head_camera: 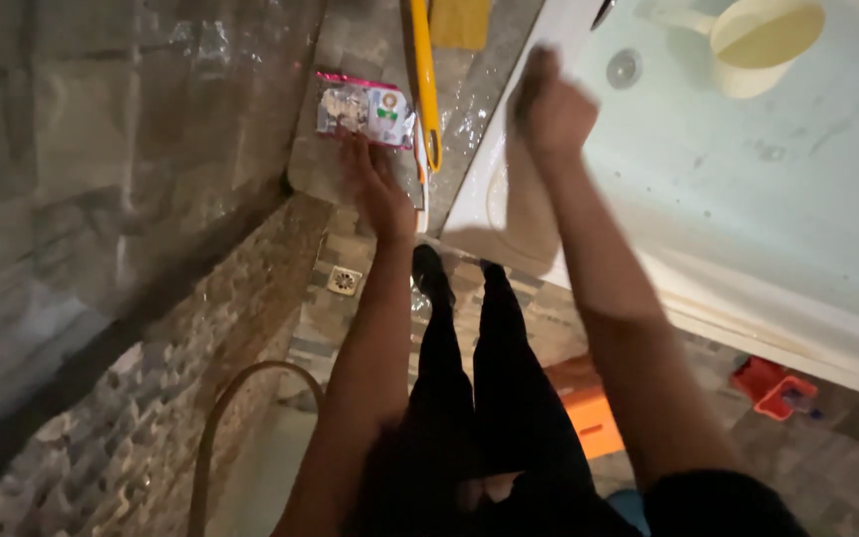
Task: The person scrubs the bathtub rim and surrounding tiled wall with a long-handled brush, scoops water from the tub with a plastic cup, and scrubs the tub edge and drain area with a sponge and a small brush. They then wipe the tub edge with the sponge and reach for a shower caddy at the end.
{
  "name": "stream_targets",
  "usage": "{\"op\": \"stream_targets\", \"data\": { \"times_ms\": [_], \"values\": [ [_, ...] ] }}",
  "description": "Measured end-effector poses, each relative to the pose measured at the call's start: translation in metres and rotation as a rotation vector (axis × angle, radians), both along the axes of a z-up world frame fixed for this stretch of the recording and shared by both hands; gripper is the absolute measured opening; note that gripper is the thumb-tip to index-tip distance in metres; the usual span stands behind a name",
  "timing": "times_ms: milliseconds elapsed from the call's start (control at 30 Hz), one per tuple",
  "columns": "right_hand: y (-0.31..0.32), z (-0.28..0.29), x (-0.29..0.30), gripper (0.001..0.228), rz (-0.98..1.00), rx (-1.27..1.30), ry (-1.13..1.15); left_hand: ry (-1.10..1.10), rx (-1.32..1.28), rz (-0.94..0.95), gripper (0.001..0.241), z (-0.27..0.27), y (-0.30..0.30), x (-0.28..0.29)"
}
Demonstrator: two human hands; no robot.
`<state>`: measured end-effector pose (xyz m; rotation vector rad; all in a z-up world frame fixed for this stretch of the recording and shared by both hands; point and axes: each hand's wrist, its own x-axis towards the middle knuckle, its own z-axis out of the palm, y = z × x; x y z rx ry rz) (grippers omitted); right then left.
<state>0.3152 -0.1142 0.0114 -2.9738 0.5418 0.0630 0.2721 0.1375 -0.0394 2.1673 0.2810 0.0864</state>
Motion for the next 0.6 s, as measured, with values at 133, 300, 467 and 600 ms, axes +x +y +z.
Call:
{"op": "stream_targets", "data": {
  "times_ms": [133,300,467,600],
  "values": [
    [0.081,0.047,-0.104,0.020,0.109,0.129,0.108,-0.159,0.035,-0.018,0.038,0.000,-0.006,0.010],
    [0.046,0.052,-0.057,0.017,0.117,-0.008,-0.006,-0.125,0.086,-0.046,0.041,-0.001,-0.002,0.003],
    [0.060,0.053,-0.084,0.008,0.251,-0.047,0.148,-0.092,0.054,-0.075,0.049,0.004,0.001,0.003],
    [0.056,0.075,-0.155,0.007,0.366,0.319,0.227,-0.198,0.018,-0.124,0.058,0.007,0.001,0.005]
  ]
}}
